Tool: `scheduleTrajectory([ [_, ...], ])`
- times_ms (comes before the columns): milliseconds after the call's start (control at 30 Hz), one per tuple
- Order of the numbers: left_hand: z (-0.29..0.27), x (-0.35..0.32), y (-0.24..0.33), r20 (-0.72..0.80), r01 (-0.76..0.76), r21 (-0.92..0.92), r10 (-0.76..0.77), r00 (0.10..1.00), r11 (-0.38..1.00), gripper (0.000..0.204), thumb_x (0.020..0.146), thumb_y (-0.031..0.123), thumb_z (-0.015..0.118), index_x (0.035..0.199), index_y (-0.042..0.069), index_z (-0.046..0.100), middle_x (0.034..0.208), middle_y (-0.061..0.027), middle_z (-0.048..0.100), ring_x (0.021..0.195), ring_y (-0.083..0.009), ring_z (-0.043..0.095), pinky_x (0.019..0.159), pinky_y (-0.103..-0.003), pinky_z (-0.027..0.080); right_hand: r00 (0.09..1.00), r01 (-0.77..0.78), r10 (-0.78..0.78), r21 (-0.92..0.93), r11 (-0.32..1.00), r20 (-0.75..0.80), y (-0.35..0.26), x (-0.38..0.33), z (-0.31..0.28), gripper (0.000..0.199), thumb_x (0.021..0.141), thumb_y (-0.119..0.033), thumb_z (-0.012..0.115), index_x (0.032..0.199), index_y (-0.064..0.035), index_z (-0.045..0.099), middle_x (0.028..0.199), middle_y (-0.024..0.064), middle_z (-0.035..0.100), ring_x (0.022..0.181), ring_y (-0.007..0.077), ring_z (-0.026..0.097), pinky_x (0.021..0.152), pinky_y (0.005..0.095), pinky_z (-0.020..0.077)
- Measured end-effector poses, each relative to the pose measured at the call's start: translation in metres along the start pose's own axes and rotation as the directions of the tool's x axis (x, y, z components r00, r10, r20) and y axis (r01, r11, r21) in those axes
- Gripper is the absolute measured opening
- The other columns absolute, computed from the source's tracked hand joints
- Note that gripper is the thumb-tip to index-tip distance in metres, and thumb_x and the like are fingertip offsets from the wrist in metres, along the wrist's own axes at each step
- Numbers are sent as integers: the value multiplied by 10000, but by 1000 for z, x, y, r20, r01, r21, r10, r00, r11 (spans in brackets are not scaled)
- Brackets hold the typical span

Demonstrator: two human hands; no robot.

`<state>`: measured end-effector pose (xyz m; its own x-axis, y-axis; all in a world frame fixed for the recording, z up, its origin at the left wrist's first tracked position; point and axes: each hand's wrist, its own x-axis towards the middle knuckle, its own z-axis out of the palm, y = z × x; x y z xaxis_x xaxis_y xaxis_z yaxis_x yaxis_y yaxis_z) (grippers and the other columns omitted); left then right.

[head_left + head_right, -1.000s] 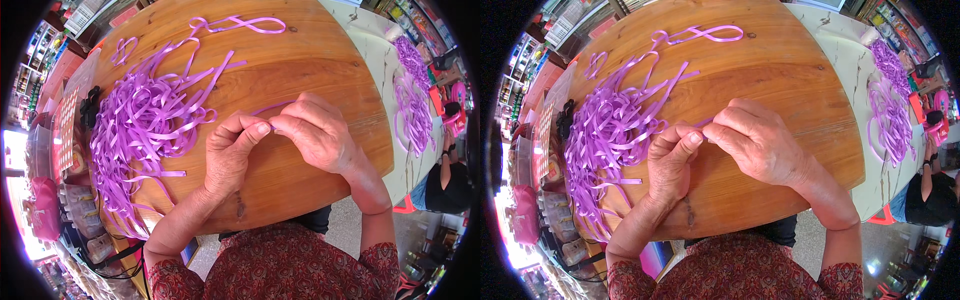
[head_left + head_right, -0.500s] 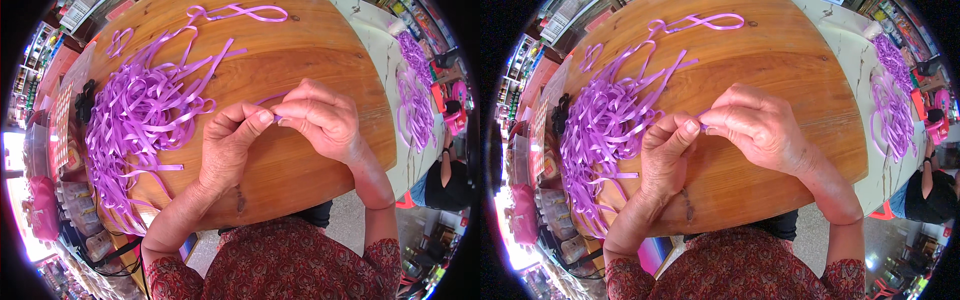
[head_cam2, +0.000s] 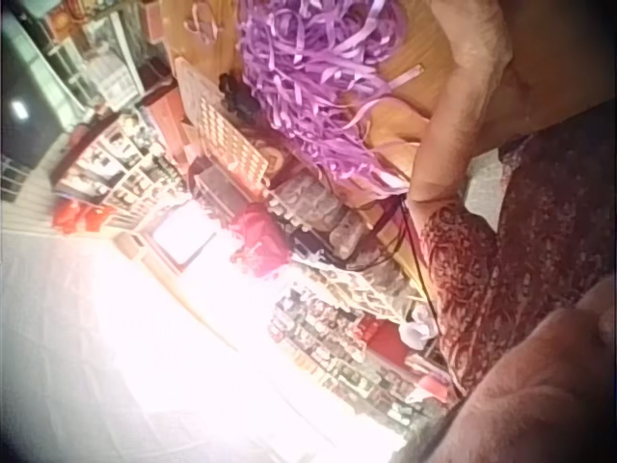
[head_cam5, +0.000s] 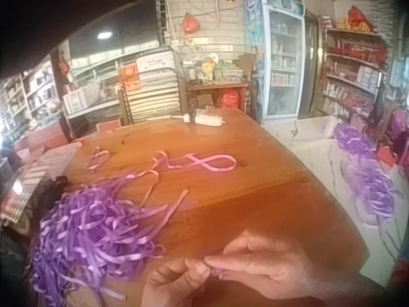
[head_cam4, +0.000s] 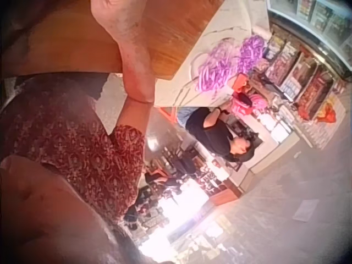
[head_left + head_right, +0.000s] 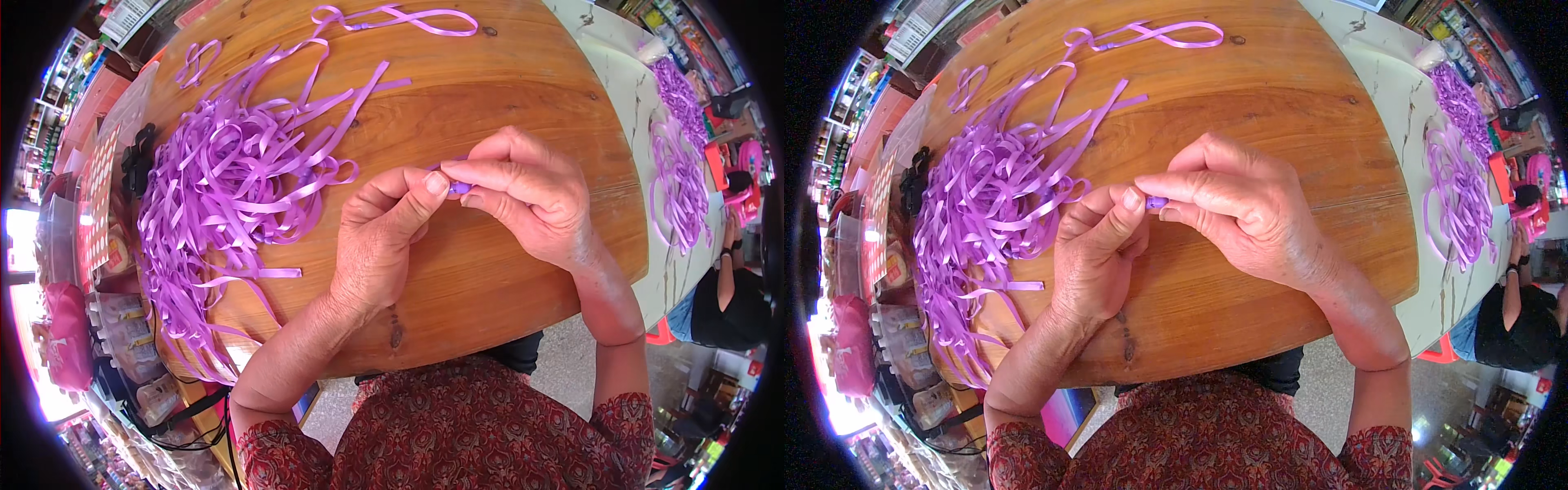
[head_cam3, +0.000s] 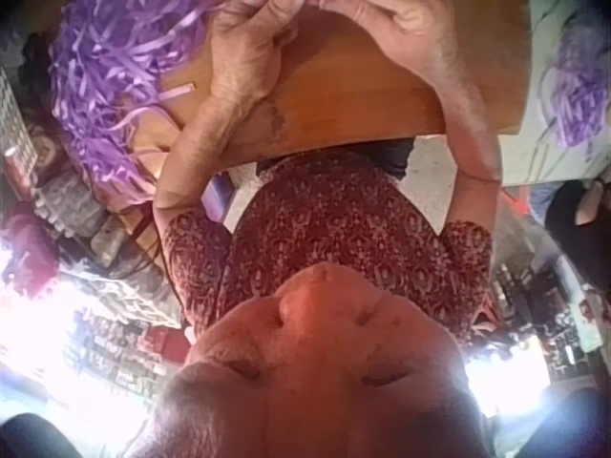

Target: Tying and organizing purple plastic ribbons at a wooden table.

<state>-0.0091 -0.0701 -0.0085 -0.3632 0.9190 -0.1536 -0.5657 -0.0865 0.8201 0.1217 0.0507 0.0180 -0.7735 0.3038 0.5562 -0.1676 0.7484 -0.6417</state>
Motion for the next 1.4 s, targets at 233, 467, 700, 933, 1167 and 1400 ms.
scheduleTrajectory([
  [233,-1,2,0,94,-216,199,200,975,956,99,859,138,660,883,42,662,768,44,561,670,-28,425,575,-174,338,996,26,-23,34,999,-90,-3,2,-3,239,697,42,725,918,-27,667,801,77,623,696,175,606,570,256,463],
  [467,2,2,-2,250,-555,508,504,827,658,129,767,7,709,889,34,678,736,2,547,658,-76,435,570,-201,349,998,22,-22,0,1000,-67,-3,0,-9,217,690,38,731,885,-32,668,800,80,630,692,169,603,560,253,455],
  [700,1,4,-1,278,-595,519,537,797,614,145,767,-15,694,904,31,691,745,-22,572,659,-98,481,576,-215,388,997,19,-18,16,1000,-70,0,1,-9,227,680,23,741,892,-22,676,801,82,628,682,163,597,552,254,451],
  [933,0,2,4,309,-583,553,503,807,595,139,780,-4,685,915,25,693,759,-29,581,675,-112,501,599,-236,413,997,57,-54,60,997,-55,0,1,-10,210,677,4,744,873,-22,675,783,75,617,664,159,575,548,257,439],
  [1167,0,-1,4,337,-579,480,471,815,659,129,789,23,683,917,7,689,757,-41,594,680,-122,508,616,-239,422,996,67,-58,139,988,-65,-3,1,-10,198,673,-26,750,853,-13,669,763,71,607,642,160,551,527,265,412],
  [1400,-1,-2,5,362,-560,449,431,826,696,125,796,44,681,914,6,688,765,-49,620,686,-128,522,627,-243,431,995,93,-87,127,988,-49,-6,2,-13,190,667,-43,754,832,-9,666,739,69,603,628,171,540,523,278,404],
])
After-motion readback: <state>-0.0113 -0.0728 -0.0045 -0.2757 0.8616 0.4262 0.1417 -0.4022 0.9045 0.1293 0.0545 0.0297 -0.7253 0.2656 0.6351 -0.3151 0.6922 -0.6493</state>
